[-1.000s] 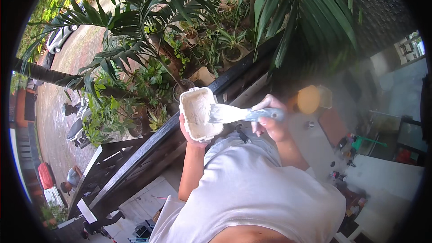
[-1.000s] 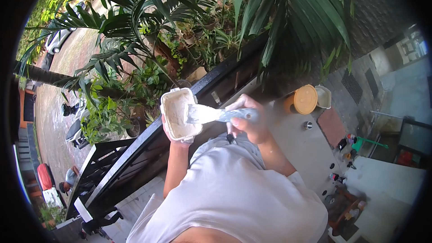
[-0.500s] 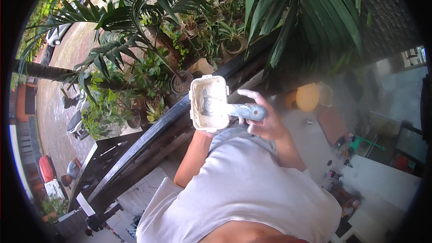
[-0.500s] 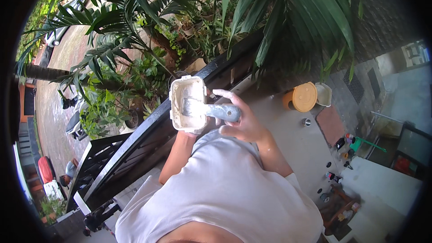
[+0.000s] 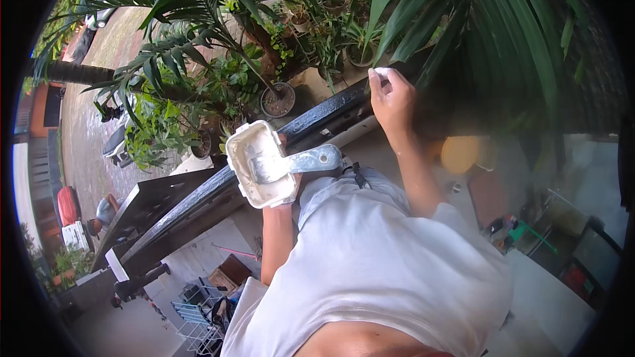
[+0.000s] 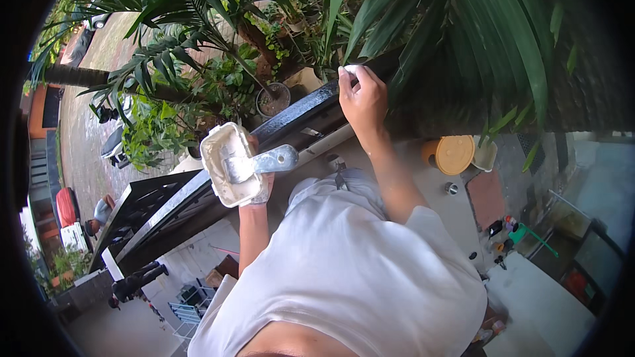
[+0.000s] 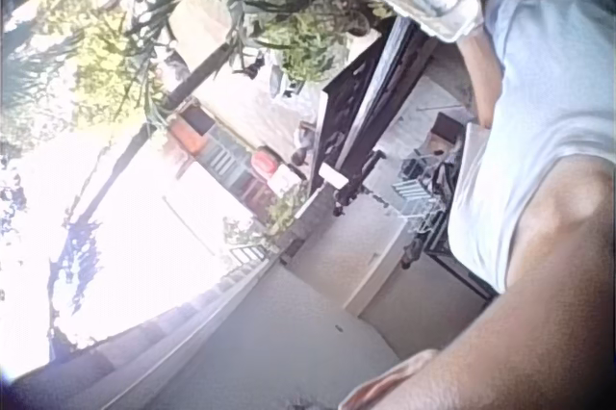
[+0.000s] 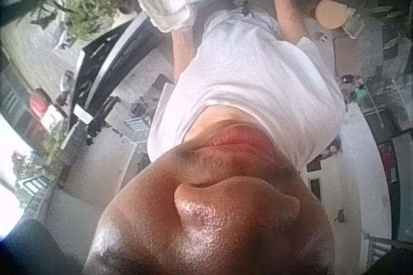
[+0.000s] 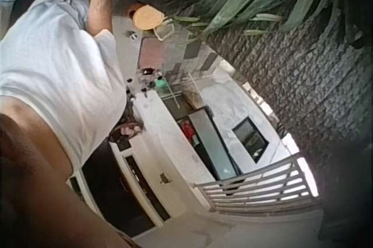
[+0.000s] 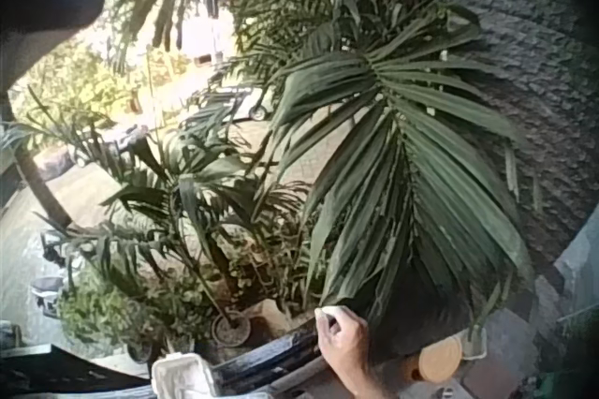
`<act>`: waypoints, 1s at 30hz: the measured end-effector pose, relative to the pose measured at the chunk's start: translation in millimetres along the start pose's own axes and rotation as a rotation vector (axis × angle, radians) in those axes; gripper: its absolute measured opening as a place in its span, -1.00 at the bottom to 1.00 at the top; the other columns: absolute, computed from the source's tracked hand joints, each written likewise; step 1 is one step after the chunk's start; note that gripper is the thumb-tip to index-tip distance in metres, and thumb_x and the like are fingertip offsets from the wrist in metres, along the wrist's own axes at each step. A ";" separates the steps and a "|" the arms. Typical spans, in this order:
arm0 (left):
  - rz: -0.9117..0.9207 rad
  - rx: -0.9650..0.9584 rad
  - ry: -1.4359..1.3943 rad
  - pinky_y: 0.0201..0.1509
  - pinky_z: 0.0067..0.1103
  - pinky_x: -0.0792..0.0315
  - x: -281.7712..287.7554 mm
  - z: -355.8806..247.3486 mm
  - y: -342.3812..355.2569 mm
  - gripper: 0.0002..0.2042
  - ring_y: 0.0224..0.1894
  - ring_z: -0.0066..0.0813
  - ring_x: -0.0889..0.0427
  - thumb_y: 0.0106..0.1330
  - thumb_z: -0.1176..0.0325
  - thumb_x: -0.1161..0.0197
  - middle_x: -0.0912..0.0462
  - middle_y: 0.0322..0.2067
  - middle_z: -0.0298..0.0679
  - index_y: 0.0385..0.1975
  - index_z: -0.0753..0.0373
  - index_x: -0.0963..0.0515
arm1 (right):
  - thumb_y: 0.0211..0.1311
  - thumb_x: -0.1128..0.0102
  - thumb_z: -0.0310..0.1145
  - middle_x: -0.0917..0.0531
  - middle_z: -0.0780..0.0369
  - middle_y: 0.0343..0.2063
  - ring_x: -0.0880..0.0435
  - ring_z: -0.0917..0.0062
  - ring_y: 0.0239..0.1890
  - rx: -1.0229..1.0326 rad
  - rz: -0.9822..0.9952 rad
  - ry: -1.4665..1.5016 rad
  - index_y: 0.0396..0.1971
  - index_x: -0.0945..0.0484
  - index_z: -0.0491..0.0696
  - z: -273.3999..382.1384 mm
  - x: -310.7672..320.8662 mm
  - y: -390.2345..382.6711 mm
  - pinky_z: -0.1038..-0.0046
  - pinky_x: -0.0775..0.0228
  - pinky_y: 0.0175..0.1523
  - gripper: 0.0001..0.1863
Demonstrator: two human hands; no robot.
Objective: The person holds a container of putty and a putty knife, applies putty onto a wall using the putty knife, and then handles a piece of sandpaper.
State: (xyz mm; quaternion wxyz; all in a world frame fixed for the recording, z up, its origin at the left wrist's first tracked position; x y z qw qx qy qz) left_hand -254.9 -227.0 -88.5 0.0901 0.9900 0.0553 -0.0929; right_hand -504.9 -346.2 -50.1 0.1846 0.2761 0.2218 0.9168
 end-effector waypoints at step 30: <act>0.159 0.284 -0.822 0.45 -0.39 -0.15 5.1 21.1 31.1 -0.42 0.30 -0.36 -0.38 0.32 0.11 -0.16 -0.42 0.25 -0.24 0.31 0.15 -0.25 | 0.32 -0.23 -0.39 -0.65 0.22 -0.56 -0.30 0.85 -0.78 -0.554 0.375 0.959 -0.33 -0.63 -0.16 4.8 27.7 -22.5 0.76 -0.06 -0.70 -0.86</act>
Point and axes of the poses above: each hand's wrist, its own y-axis towards the middle knuckle, its own x-axis out of the back of the hand, z = x × y, the point moved 1 cm from there along y, towards the middle knuckle
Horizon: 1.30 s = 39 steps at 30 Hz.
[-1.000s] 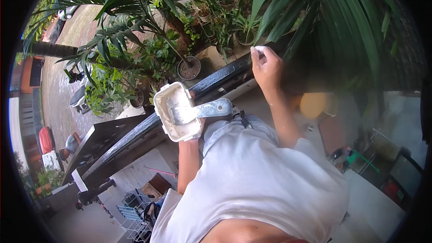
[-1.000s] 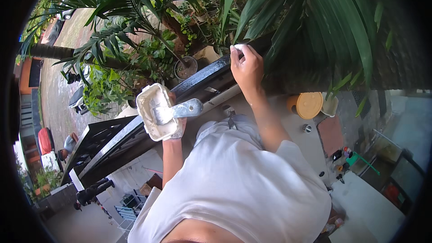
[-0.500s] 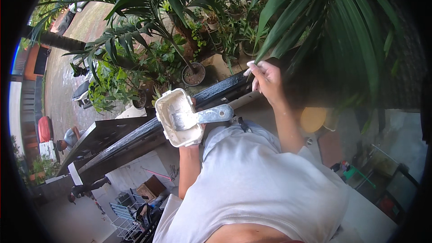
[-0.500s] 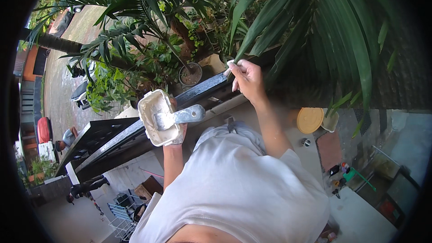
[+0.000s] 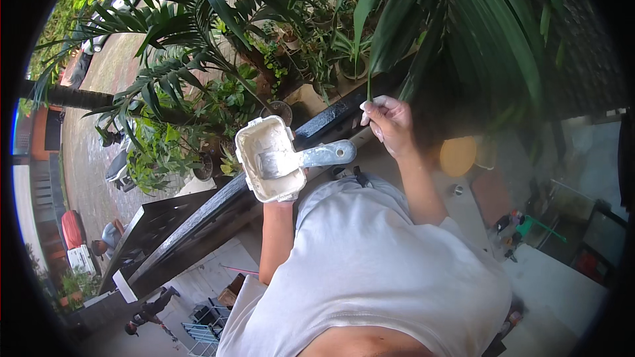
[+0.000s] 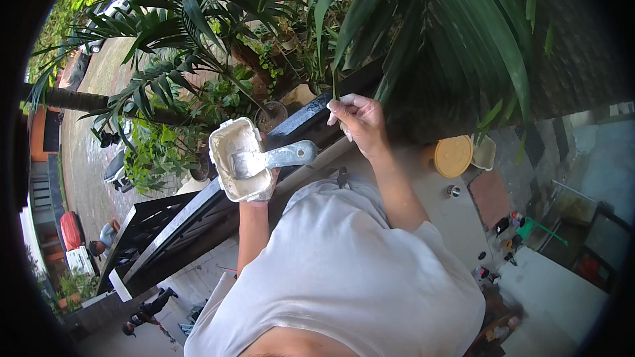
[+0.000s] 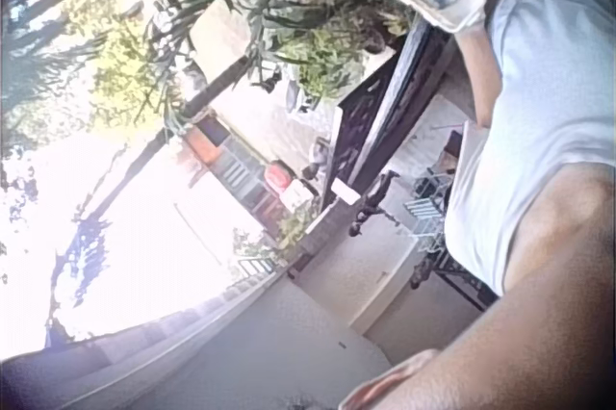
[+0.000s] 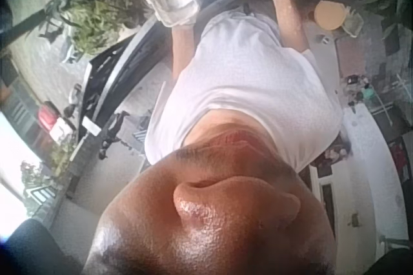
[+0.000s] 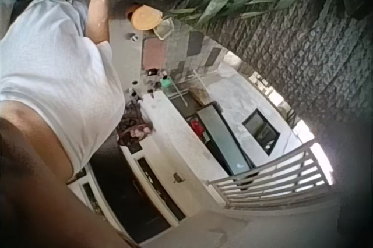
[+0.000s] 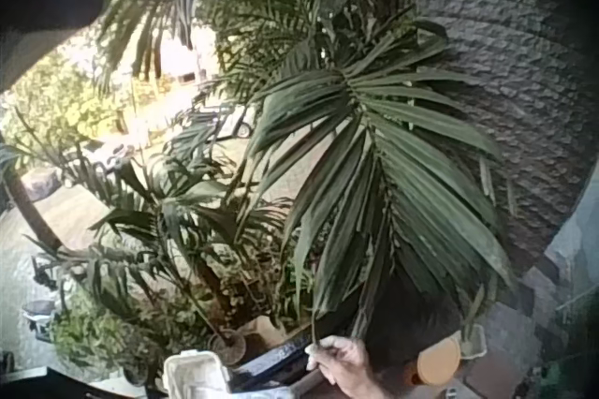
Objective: The person holds a container of putty and a putty knife, applies putty onto a wall using the putty knife, and then handles a piece of sandpaper.
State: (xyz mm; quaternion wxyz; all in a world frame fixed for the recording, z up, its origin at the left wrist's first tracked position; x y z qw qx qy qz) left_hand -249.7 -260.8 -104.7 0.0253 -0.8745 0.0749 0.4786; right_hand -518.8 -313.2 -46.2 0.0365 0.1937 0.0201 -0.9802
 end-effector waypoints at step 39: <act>0.058 0.661 -0.476 -0.20 -0.10 -0.63 22.1 -35.8 -87.0 -0.39 0.01 -0.04 -0.62 0.32 -0.18 0.02 -0.54 0.11 -0.05 0.25 0.08 -0.38 | 0.55 0.19 -0.16 -0.58 0.24 -0.61 -0.46 0.68 -0.69 0.088 -0.551 -0.142 -0.38 -0.48 -0.17 -98.1 -137.3 -237.0 0.65 -0.24 -0.61 -0.58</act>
Point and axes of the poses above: each hand's wrist, its own y-axis towards the middle knuckle, its own x-axis out of the back of the hand, z = x × y, the point moved 1 cm from there along y, towards the middle knuckle
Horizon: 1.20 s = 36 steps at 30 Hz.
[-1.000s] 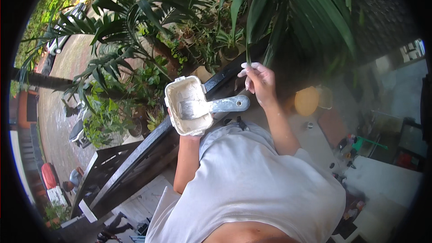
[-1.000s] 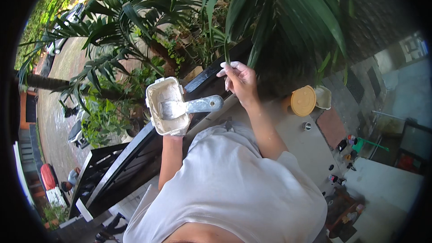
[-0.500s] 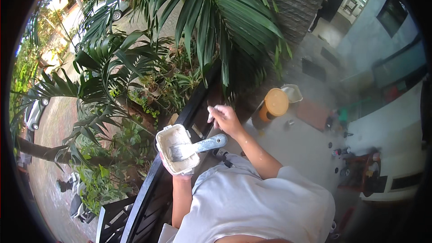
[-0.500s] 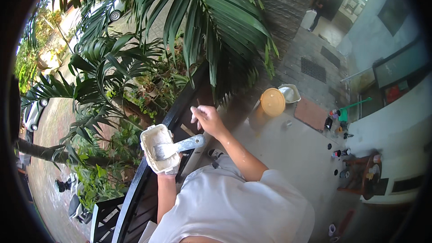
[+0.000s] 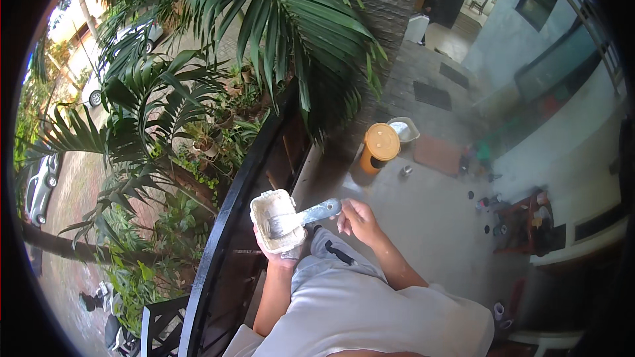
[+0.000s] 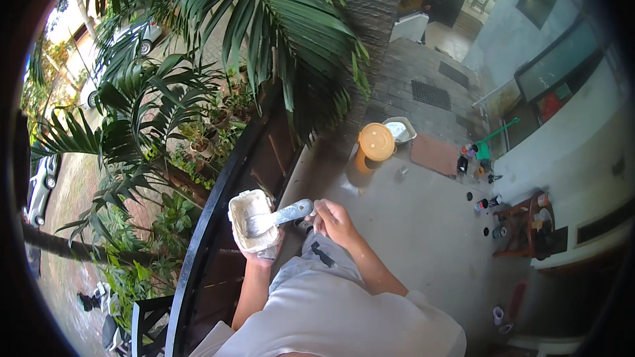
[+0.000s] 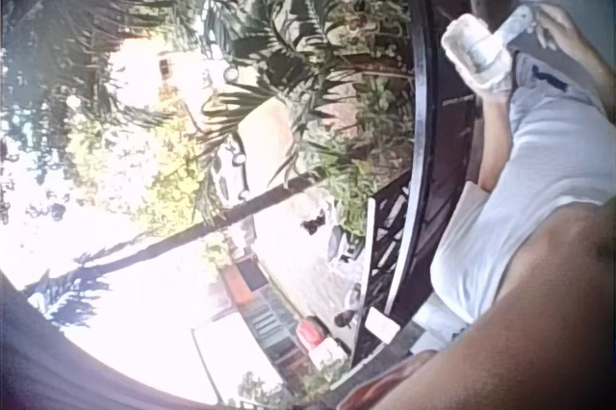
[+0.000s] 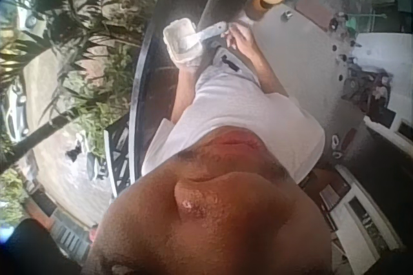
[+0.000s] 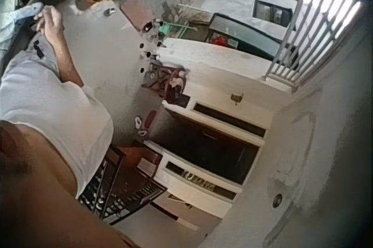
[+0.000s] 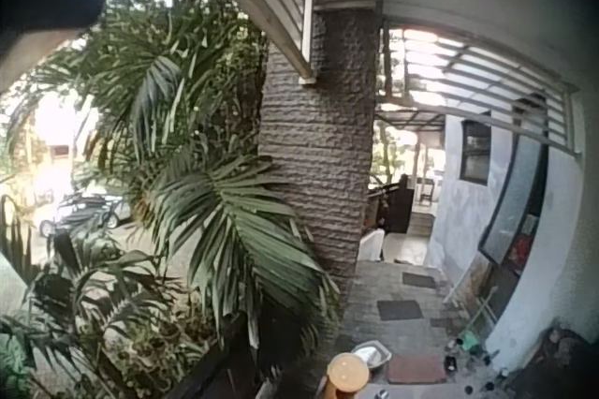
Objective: The person holds a container of putty and a putty knife, applies putty onto a wall using the putty knife, and then handles a piece of sandpaper.
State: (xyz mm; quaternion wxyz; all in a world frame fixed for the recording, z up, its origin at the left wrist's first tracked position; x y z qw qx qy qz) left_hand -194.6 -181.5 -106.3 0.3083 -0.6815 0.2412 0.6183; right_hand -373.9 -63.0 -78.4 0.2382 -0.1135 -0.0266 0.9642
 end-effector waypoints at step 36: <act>0.030 -0.151 -0.084 0.18 -0.12 -0.48 2.5 170.3 9.5 -0.29 0.19 -0.07 -0.49 0.23 -0.21 -0.09 -0.44 0.21 -0.05 0.31 0.08 -0.31 | 0.32 -0.22 -0.34 -0.59 0.40 -0.53 -0.46 0.78 -0.44 -0.022 0.073 -0.325 -0.44 -0.64 -0.15 22.8 144.2 26.0 0.64 -0.31 -0.31 -0.79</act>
Point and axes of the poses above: each hand's wrist, its own y-axis towards the middle knuckle, its own x-axis out of the back of the hand, z = x × y, the point moved 1 cm from there along y, towards the middle knuckle
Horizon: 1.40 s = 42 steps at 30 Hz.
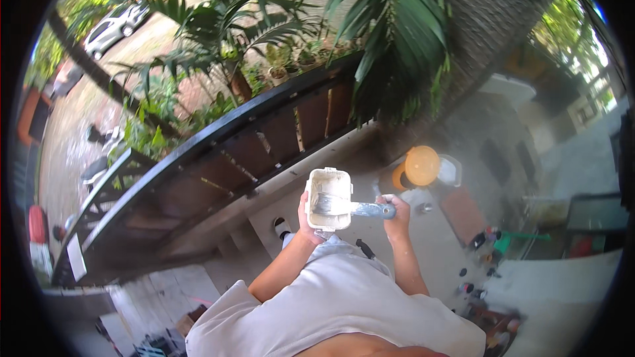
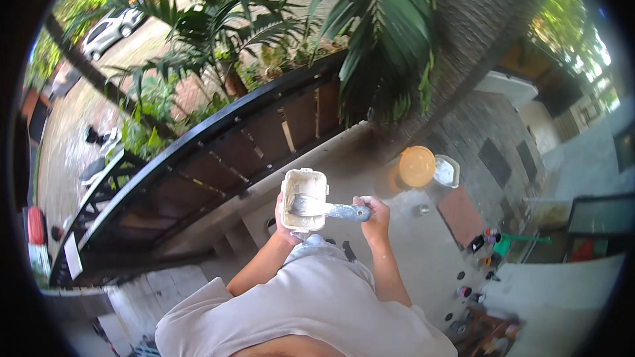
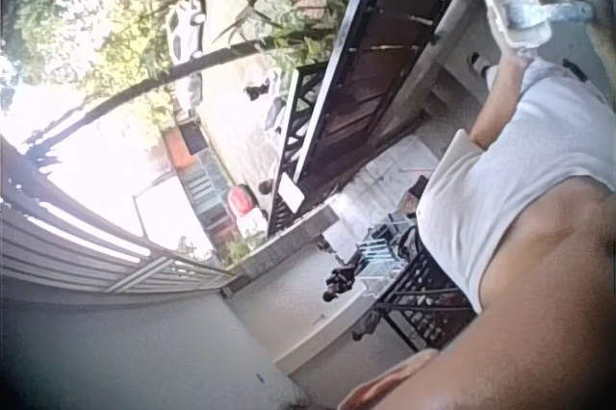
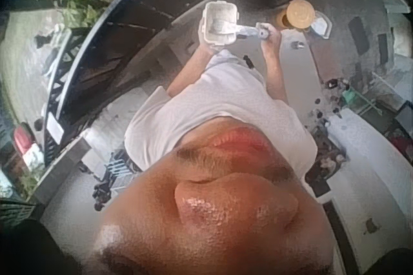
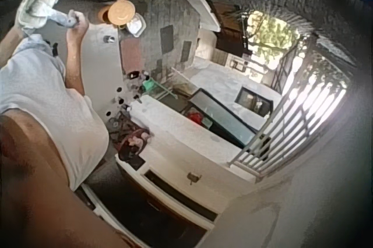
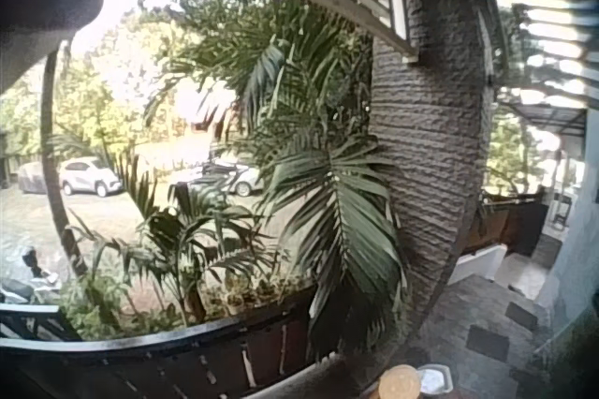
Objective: The person holds a container of putty and a putty knife, applies putty onto a wall using the putty knife, and then handles a piece of sandpaper.
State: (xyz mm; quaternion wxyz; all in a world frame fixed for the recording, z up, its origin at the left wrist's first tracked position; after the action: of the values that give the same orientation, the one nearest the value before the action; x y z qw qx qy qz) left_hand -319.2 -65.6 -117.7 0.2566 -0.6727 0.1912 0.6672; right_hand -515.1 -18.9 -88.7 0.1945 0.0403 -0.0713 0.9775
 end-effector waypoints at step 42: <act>-0.016 -0.865 0.186 0.17 -0.18 -0.49 208.7 23.3 3.1 -0.34 0.15 -0.12 -0.53 0.35 -0.18 0.05 -0.47 0.18 -0.07 0.30 0.17 -0.31 | 0.41 0.02 -0.35 -0.56 0.24 -0.48 -0.55 0.65 -0.60 -0.022 1.015 0.466 -0.31 -0.43 -0.12 -260.6 -91.7 153.8 0.66 -0.32 -0.54 -0.85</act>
State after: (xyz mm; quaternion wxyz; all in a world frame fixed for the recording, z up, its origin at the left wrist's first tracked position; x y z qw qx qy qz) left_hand -332.1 -36.3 -325.2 -0.0617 -0.7768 -0.0886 0.6205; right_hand -503.3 -153.4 -374.6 -0.2896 -0.2184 -0.0468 0.9307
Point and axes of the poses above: each hand's wrist, its own y-axis towards the middle knuckle, its own x-axis out of the back of the hand, z = x × y, the point moved 1 cm from there along y, towards the middle knuckle
